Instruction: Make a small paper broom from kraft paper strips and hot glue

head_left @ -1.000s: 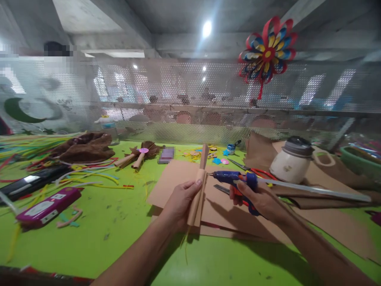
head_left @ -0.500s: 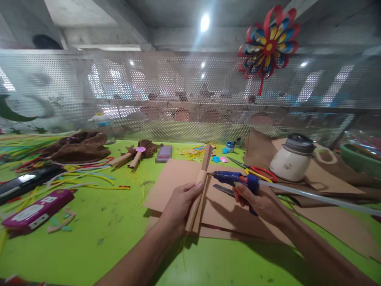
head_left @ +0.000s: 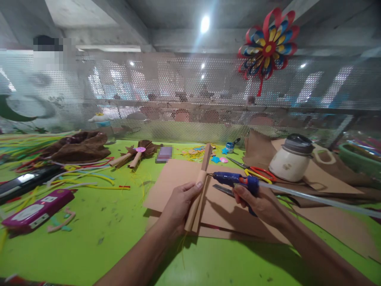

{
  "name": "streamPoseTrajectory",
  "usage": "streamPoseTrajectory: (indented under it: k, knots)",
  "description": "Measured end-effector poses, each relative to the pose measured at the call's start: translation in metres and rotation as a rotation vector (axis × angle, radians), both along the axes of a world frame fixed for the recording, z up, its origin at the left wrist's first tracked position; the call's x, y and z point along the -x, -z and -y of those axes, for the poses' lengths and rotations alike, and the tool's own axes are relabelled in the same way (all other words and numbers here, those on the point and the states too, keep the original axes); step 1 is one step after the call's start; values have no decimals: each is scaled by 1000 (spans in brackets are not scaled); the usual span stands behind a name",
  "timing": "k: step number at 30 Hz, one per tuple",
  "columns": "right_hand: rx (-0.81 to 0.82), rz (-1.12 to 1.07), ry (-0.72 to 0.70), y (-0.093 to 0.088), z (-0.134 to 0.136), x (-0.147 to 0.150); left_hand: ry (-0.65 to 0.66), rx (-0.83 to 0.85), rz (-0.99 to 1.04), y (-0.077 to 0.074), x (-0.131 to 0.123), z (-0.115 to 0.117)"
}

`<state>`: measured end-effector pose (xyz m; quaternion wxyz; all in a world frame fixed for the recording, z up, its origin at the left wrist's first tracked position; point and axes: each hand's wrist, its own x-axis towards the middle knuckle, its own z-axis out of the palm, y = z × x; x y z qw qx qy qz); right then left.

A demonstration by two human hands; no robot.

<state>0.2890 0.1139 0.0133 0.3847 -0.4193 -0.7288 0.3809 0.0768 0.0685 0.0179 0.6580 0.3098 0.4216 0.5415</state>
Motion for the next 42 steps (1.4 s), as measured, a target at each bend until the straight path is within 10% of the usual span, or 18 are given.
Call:
streamPoseTrajectory:
  k: [42]
  knots:
    - [-110, 115, 35, -5, 6, 0, 0, 14, -34, -3, 0, 1]
